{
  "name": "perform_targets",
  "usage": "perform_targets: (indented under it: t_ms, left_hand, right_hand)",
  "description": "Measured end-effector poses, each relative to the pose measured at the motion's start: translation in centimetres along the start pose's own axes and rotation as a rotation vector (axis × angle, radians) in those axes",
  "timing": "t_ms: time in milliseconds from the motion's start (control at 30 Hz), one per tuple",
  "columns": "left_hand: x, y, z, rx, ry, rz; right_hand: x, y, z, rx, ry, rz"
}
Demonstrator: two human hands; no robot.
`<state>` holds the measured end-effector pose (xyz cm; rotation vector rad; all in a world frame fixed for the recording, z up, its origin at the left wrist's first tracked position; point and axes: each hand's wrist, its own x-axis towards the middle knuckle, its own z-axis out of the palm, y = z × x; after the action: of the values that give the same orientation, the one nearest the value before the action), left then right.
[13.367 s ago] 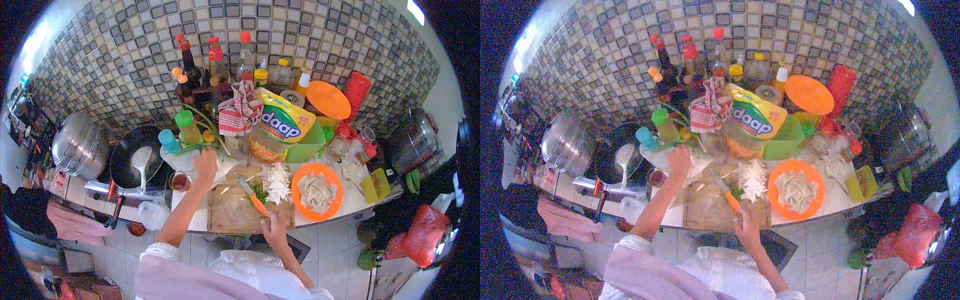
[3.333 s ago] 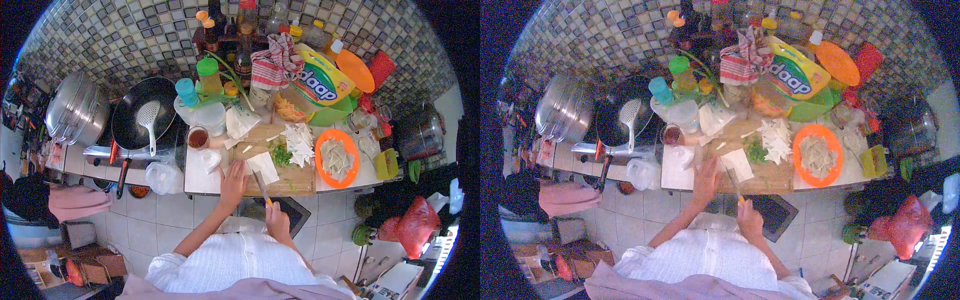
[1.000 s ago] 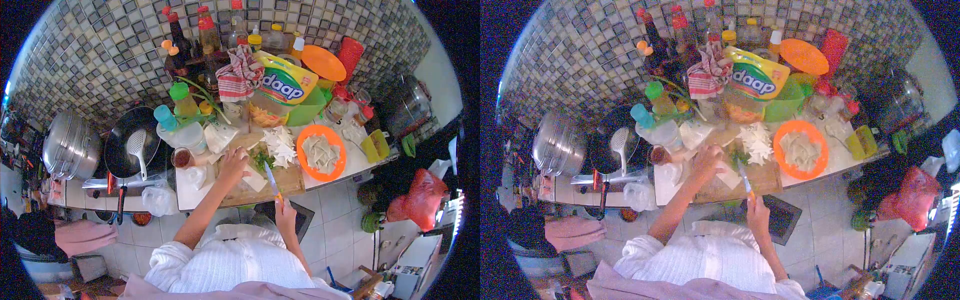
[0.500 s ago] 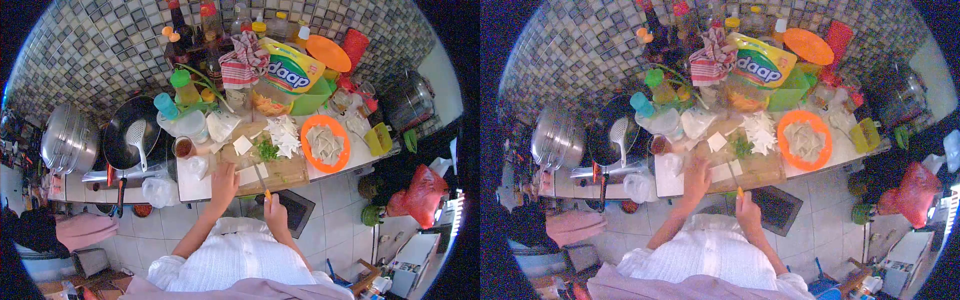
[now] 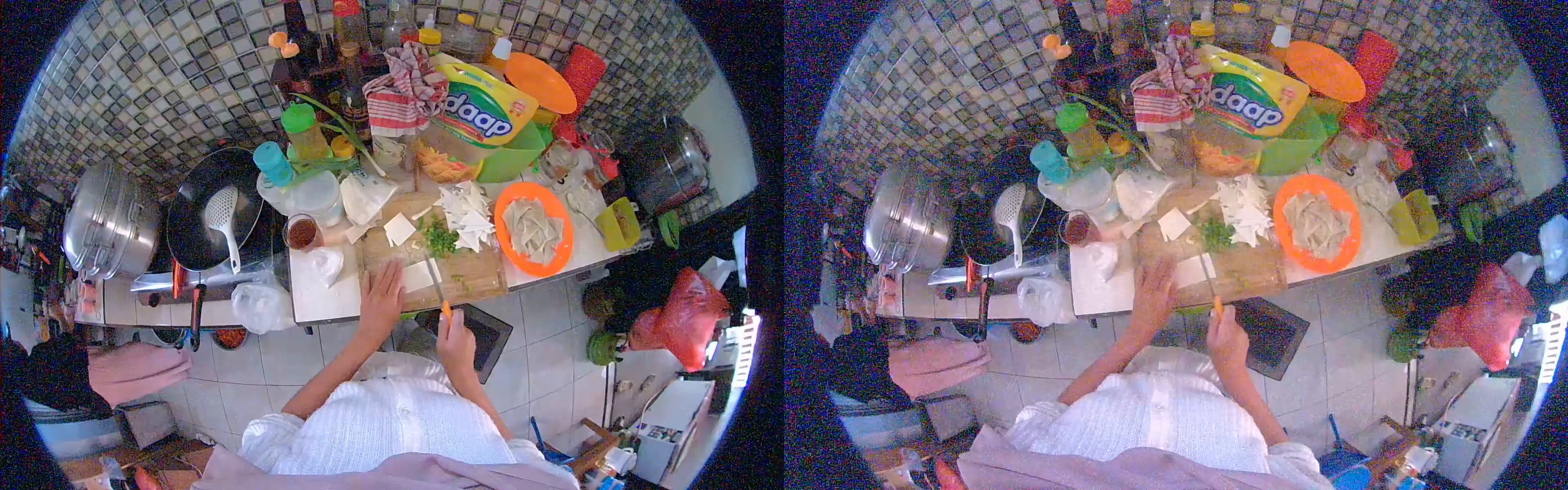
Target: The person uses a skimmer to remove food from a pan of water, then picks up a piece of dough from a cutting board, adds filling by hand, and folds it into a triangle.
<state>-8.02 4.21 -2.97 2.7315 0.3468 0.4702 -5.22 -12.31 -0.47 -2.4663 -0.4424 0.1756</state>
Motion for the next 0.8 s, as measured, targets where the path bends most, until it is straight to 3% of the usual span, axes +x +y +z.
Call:
perform_targets:
  t_ms: [67,233,367,633,800]
  left_hand:
    - [-0.2,-0.4,0.6,0.031,0.027,-0.002]
    - [-0.5,-1.3,-0.7,-0.508,0.16,-0.194]
    - [-0.7,-1.9,-1.3,-0.565,0.167,-0.234]
    - [-0.5,-0.1,0.1,-0.056,0.092,0.027]
    - [0.2,1.2,1.4,0.074,0.035,0.008]
  right_hand:
    - [-0.6,-0.1,0.8,-0.033,-0.029,-0.015]
    - [-0.9,-0.8,1.1,-0.06,-0.121,0.026]
    - [-0.9,-0.7,1.4,-0.078,-0.11,0.019]
    - [-0.8,-1.5,1.3,-0.03,-0.137,0.064]
    - [-1.0,-1.6,1.5,-0.122,-0.177,0.067]
